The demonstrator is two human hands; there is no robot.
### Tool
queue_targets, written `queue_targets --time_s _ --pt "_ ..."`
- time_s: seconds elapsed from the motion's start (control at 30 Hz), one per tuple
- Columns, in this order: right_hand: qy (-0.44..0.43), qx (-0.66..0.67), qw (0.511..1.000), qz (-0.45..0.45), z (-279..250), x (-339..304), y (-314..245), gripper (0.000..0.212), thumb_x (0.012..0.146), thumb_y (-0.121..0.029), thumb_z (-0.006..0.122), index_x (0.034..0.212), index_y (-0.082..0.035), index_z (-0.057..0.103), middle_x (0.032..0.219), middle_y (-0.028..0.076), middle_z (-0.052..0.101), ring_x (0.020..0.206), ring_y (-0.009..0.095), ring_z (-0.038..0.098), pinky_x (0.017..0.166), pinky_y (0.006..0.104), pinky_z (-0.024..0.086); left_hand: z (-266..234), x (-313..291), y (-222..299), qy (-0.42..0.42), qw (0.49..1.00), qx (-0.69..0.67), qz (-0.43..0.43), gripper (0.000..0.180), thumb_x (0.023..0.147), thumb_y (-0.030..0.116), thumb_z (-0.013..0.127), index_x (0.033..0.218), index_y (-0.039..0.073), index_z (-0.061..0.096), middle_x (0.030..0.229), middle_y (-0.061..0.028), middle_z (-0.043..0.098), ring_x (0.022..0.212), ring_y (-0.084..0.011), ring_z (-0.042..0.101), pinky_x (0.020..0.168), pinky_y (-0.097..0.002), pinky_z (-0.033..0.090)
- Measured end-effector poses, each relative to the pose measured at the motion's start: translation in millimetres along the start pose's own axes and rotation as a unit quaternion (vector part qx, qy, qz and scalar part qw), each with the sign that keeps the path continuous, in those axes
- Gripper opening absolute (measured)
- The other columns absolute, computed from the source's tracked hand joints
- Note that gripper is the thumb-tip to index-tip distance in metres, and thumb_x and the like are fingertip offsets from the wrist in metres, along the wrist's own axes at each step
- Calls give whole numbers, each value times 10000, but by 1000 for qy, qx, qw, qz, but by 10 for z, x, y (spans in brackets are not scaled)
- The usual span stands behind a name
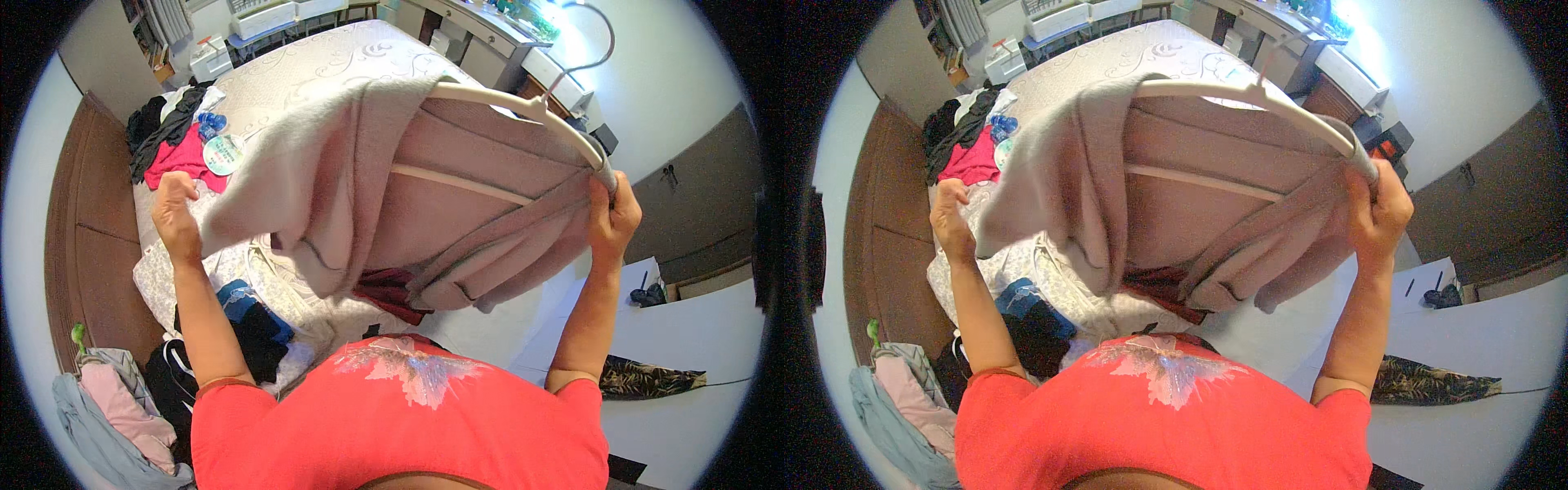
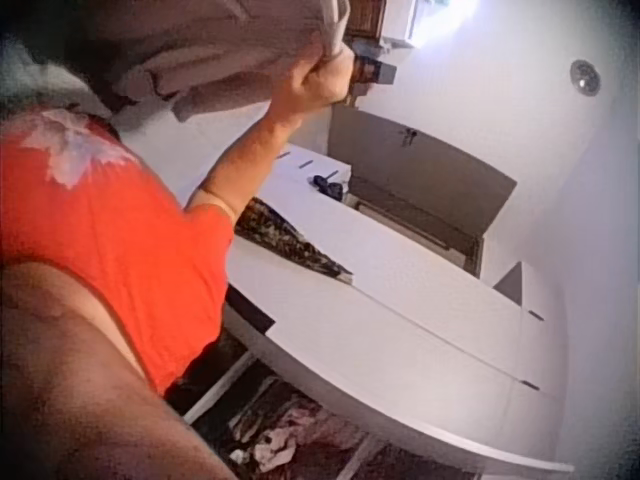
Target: The person picks up various garments from a bed, places them on hangers, and hangs them in a closet. Items handled include a striped shirt, a quilted jacket, a patterned top, a scarf, and a hoodie. The person repeatedly moves between the bed and the closet to store each item.
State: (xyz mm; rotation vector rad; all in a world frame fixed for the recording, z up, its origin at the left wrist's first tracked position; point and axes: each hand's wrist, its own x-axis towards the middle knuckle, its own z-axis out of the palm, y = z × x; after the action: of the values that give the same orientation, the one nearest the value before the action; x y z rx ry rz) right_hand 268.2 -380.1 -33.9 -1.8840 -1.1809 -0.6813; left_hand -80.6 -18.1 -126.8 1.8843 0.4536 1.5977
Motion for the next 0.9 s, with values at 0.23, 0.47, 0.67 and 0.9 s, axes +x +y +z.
queue_targets --time_s 0.23,0.47,0.67,0.9 --pt "2 -51 997 -51 276 89 -260 123 820 -125 620 825 -13 570 662 119 528 576 244 522 553 313 419 1213 -276 802 -1 977 151 148 278 703 202 731 811 60 518 763 -90 514 662 -249 496 611 -336 416" --pt "-15 -46 997 -56 356 -90 -406 138 823 -126 613 797 -5 551 669 134 525 583 269 531 550 338 417 1733 -195 384 64 975 205 61 271 720 89 618 956 -7 528 874 -191 577 817 -355 576 721 -403 460" --pt "-39 -83 995 -37 381 -134 -190 161 833 -168 602 806 -18 552 667 156 523 588 309 524 545 370 409 1643 -34 223 -13 998 32 -46 139 753 62 573 879 19 612 738 -121 631 686 -173 608 650 -285 476" --pt "-57 -155 984 -73 448 -161 18 168 831 -185 600 798 -35 534 672 148 515 600 306 526 542 377 414 1509 316 192 -9 998 62 6 141 748 85 581 876 40 619 748 -112 651 678 -197 642 628 -297 486"
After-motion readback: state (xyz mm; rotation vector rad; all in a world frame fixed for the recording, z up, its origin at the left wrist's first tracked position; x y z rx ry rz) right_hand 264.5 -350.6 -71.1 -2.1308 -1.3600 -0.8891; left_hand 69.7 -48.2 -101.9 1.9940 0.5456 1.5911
